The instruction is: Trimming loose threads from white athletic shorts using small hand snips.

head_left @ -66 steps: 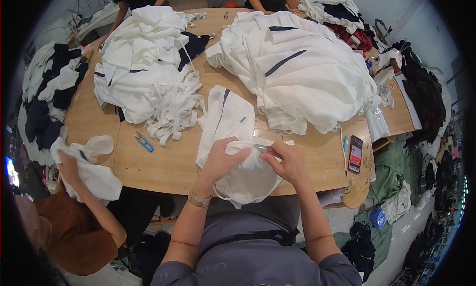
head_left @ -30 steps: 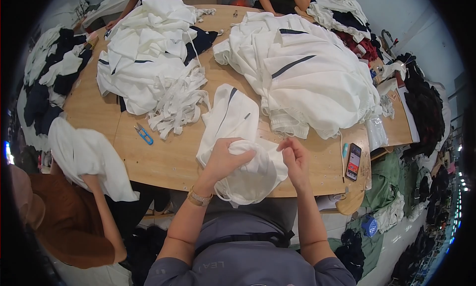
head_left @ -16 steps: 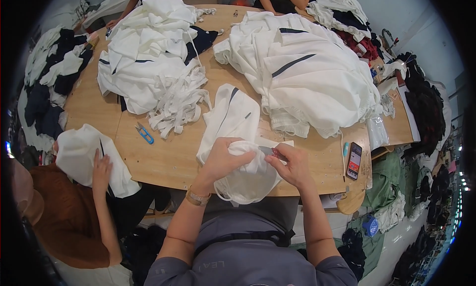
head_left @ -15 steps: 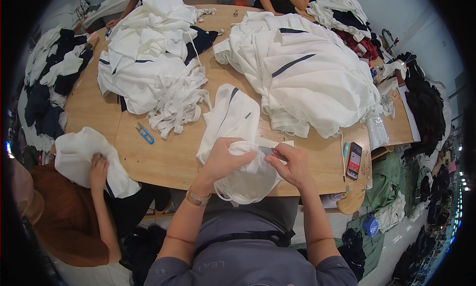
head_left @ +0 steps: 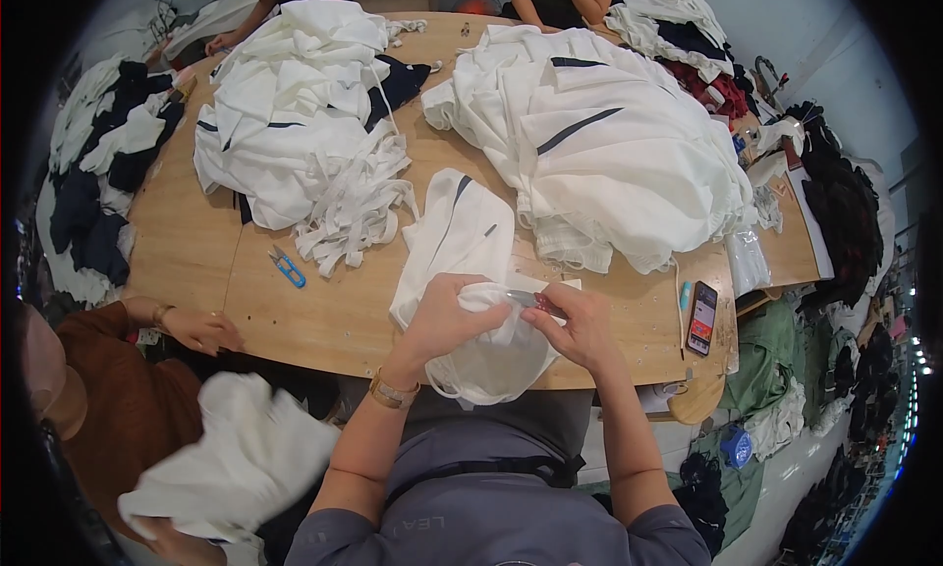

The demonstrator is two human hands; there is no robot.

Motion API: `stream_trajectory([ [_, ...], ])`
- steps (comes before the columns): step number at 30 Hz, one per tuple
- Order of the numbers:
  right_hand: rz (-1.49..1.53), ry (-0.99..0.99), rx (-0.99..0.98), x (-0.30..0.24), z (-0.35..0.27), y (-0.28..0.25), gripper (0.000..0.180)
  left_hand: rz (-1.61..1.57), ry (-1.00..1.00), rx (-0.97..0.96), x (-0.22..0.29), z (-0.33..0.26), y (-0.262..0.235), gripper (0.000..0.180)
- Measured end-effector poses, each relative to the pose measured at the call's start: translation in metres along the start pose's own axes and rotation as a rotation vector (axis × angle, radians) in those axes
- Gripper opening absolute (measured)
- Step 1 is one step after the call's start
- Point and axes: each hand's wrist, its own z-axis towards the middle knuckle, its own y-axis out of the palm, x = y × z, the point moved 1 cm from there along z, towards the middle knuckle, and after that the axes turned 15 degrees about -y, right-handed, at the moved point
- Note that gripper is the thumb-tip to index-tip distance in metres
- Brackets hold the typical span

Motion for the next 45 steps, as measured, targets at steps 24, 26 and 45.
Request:
stream_trajectory([
  [24,0.597,0.306,0.491,0.01,0.011,0.031,0.008,0.038,-0.028,0.025,-0.003,0.003,0.004,0.02],
  [26,0.753,0.449,0.54,0.011,0.006,0.022,0.009,0.003,-0.039,0.038,-0.004,0.002,0.003,0.019],
  [45,0.332,0.374,0.673,0.038,-0.041,0.006,0.01,0.67,0.013,0.598,-0.058,0.007,-0.018,0.036],
])
